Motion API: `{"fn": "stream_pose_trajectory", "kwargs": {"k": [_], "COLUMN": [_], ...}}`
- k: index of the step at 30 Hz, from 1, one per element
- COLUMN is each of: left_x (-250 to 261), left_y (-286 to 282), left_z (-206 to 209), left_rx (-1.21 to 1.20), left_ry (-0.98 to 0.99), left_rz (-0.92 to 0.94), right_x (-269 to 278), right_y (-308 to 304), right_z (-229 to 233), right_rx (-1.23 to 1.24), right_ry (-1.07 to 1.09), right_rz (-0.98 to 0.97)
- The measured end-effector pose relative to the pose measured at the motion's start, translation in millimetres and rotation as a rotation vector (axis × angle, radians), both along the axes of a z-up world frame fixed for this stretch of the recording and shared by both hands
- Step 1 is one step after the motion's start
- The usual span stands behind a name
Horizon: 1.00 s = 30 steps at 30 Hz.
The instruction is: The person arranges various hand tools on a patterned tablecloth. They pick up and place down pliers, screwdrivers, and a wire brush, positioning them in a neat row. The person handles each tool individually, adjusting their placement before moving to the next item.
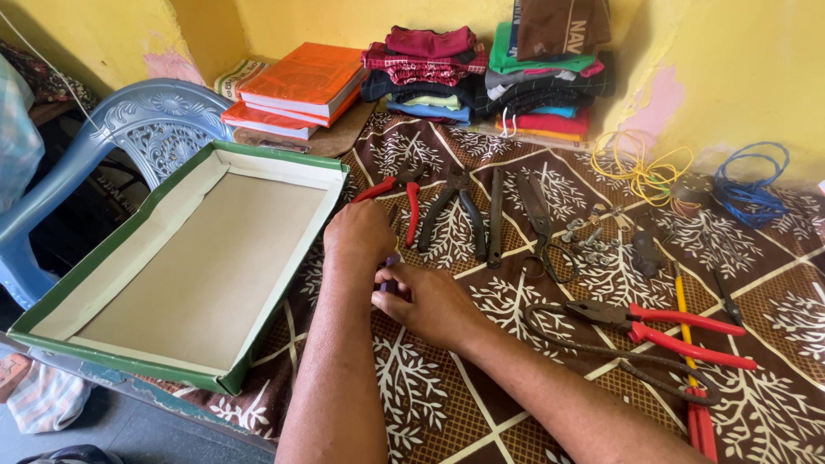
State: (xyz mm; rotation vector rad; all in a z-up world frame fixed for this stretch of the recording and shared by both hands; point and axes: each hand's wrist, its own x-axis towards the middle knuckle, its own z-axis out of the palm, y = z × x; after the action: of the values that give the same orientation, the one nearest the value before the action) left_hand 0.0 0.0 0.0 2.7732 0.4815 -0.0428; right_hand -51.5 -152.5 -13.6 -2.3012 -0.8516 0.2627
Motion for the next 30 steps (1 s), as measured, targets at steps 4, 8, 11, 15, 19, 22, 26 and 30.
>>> {"fn": "stream_pose_trajectory", "kwargs": {"k": [4, 8, 11, 15, 19, 22, 26, 30], "left_x": [1, 6, 9, 6, 2, 0, 1, 3], "left_y": [1, 5, 7, 9, 11, 13, 14, 15], "left_z": [-4, -15, -19, -18, -13, -11, -13, -14], "left_rx": [0.029, 0.028, 0.053, 0.124, 0.063, 0.073, 0.085, 0.100], "left_ry": [-0.042, -0.033, -0.053, -0.073, -0.021, -0.042, -0.032, 0.004], "left_rz": [0.009, 0.031, 0.044, 0.014, 0.065, 0.090, 0.082, 0.079], "right_x": [-8, -13, -14, -14, -11, -9, -9, -8], "right_y": [1, 0, -1, -2, -6, -9, -9, -5], "right_z": [9, 10, 7, 0, -7, -12, -16, -16], "right_rx": [-0.123, -0.116, -0.114, -0.107, -0.057, -0.006, -0.018, -0.095], "right_ry": [0.092, -0.026, -0.078, -0.139, -0.203, -0.254, -0.279, -0.198], "right_rz": [-0.040, 0.000, 0.013, 0.023, 0.035, 0.053, 0.083, 0.081]}}
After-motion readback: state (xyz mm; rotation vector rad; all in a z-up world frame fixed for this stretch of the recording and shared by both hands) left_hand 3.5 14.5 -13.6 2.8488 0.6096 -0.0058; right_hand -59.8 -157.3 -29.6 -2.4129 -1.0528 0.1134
